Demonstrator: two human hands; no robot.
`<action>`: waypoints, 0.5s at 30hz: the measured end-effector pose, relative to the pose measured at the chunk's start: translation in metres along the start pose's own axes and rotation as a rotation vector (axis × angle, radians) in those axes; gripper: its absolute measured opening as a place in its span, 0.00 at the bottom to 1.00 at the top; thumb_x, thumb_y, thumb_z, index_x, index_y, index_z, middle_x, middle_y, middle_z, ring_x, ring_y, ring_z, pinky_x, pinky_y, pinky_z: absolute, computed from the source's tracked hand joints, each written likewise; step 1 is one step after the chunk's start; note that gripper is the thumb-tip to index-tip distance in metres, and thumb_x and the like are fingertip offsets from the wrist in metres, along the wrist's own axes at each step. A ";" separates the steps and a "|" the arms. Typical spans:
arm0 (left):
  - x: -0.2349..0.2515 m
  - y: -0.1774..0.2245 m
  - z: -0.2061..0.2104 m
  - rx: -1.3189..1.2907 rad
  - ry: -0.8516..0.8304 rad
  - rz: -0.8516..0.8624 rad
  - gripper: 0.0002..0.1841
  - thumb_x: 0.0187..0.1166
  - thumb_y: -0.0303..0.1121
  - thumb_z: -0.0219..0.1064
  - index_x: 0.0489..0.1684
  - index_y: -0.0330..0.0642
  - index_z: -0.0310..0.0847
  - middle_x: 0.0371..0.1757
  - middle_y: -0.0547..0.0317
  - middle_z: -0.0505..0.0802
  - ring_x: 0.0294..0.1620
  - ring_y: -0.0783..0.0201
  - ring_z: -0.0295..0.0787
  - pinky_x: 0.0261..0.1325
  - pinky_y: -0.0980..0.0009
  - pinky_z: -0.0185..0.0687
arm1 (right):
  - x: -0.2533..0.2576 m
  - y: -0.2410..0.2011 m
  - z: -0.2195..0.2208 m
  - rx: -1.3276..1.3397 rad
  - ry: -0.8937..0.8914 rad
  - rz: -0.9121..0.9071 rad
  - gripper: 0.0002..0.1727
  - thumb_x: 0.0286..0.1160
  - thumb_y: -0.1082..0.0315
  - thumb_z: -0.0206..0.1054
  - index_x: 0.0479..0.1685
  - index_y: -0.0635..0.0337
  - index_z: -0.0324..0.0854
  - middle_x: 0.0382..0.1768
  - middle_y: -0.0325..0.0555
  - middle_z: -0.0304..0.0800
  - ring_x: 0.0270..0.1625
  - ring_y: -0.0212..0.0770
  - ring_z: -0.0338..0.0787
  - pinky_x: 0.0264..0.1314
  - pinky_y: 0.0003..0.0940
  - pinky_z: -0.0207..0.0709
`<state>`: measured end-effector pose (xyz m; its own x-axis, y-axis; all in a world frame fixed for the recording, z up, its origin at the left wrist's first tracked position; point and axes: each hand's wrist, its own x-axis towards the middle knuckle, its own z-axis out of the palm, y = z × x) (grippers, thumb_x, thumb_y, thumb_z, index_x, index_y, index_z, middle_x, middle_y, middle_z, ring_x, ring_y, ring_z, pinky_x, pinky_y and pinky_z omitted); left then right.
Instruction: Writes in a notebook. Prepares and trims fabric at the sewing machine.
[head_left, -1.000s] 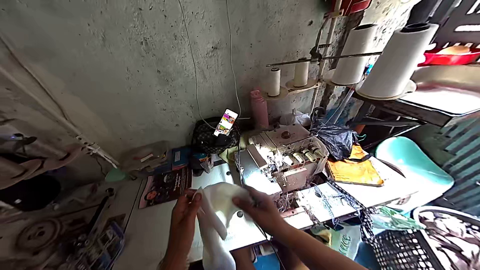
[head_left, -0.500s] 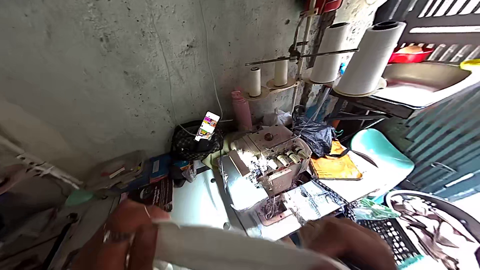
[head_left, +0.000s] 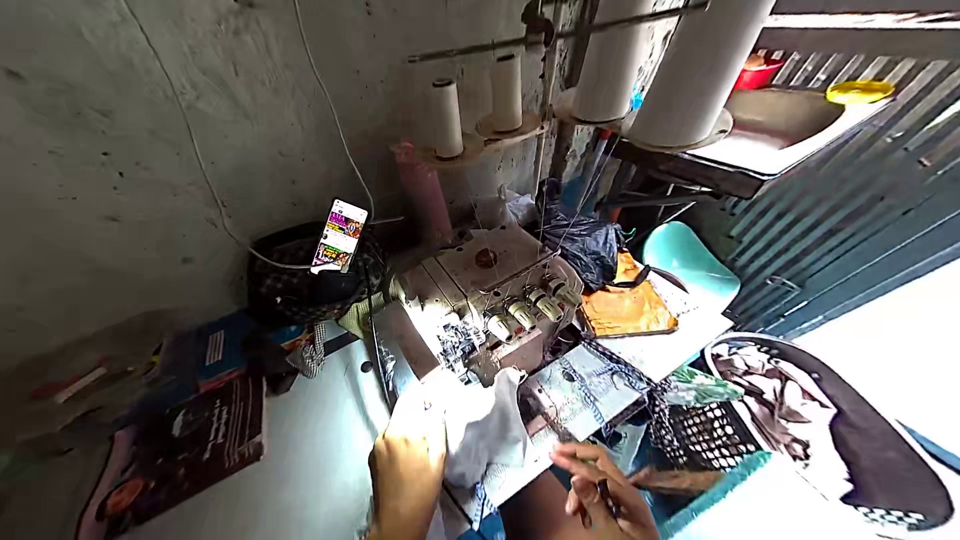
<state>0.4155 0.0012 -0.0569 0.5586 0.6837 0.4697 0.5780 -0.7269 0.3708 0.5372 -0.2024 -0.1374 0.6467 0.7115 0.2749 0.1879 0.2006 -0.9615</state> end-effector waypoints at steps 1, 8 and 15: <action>0.002 0.000 0.001 0.010 0.012 0.002 0.14 0.77 0.38 0.61 0.34 0.38 0.90 0.31 0.52 0.92 0.30 0.54 0.92 0.29 0.54 0.84 | -0.005 -0.002 0.006 0.044 -0.049 0.048 0.16 0.91 0.63 0.58 0.59 0.64 0.87 0.61 0.37 0.88 0.37 0.11 0.84 0.37 0.11 0.81; 0.014 0.017 0.009 0.131 0.007 -0.046 0.17 0.79 0.43 0.57 0.30 0.43 0.86 0.24 0.56 0.89 0.27 0.54 0.90 0.24 0.54 0.76 | 0.008 0.007 0.025 0.119 0.012 0.140 0.13 0.81 0.69 0.66 0.58 0.65 0.88 0.64 0.45 0.87 0.40 0.16 0.87 0.36 0.13 0.82; 0.018 0.018 0.019 0.161 0.060 -0.072 0.18 0.76 0.44 0.54 0.26 0.41 0.84 0.20 0.55 0.84 0.25 0.53 0.87 0.24 0.55 0.74 | 0.065 0.023 -0.002 -0.569 -0.104 0.088 0.21 0.60 0.51 0.79 0.43 0.60 0.96 0.43 0.51 0.90 0.40 0.46 0.90 0.38 0.48 0.84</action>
<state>0.4475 0.0014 -0.0566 0.4785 0.7251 0.4952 0.7060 -0.6530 0.2741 0.5853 -0.1530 -0.1411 0.6073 0.7772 0.1649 0.5232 -0.2351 -0.8191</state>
